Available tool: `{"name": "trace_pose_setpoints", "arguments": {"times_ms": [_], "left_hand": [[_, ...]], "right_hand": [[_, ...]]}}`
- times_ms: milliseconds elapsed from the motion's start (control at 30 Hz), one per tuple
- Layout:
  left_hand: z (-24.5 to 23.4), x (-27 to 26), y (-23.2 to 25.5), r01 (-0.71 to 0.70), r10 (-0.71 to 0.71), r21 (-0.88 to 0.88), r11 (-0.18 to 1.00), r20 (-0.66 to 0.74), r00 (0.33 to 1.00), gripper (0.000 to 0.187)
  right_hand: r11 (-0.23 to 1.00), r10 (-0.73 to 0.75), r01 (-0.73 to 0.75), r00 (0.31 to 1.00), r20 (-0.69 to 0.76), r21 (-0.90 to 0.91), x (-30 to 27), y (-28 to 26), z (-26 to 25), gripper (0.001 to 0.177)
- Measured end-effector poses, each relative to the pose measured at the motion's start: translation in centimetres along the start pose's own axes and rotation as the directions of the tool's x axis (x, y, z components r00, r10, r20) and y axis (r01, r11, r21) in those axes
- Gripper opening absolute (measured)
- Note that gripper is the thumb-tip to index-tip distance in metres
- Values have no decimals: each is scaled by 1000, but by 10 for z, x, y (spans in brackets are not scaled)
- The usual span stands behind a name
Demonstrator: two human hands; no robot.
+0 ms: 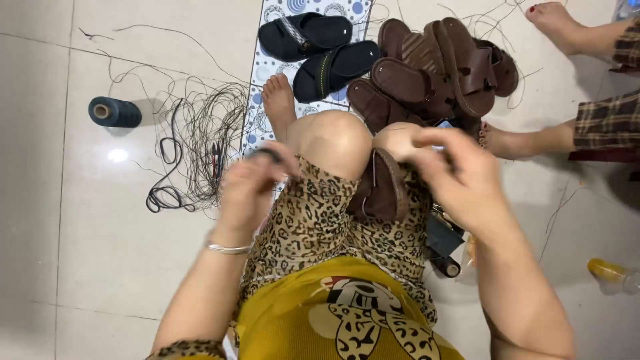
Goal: Hand-sewing a leather sandal strap to the sole using a needle and thread.
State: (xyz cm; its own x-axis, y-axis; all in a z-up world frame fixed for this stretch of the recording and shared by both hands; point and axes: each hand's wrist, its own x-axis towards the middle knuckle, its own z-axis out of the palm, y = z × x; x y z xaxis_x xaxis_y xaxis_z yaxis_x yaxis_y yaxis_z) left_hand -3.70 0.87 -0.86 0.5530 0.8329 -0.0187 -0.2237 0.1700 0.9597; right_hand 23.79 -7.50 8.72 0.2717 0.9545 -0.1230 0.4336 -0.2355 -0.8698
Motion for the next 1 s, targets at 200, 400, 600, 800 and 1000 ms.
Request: {"name": "trace_pose_setpoints", "arguments": {"times_ms": [200, 400, 600, 800, 1000], "left_hand": [[-48, -39, 7, -96, -87, -450, 888, -370, 925, 38], [-83, -68, -34, -18, -227, -453, 891, -480, 847, 36], [-155, -101, -78, 694, -233, 489, 529, -702, 673, 50], [-93, -67, -57, 341, 198, 924, -173, -307, 931, 47], [56, -13, -6, -334, 332, 770, 544, 169, 928, 81]], "right_hand": [[804, 289, -103, 928, 234, -586, -5, 25, 12, 45], [960, -124, 67, 972, -200, -271, -70, 89, -6, 36], [833, -435, 307, 878, -201, -461, -72, 85, 25, 29], [981, 47, -28, 995, -93, 193, -82, 76, -38, 73], [915, 51, 58, 965, 256, -400, -116, 63, -30, 55]]}}
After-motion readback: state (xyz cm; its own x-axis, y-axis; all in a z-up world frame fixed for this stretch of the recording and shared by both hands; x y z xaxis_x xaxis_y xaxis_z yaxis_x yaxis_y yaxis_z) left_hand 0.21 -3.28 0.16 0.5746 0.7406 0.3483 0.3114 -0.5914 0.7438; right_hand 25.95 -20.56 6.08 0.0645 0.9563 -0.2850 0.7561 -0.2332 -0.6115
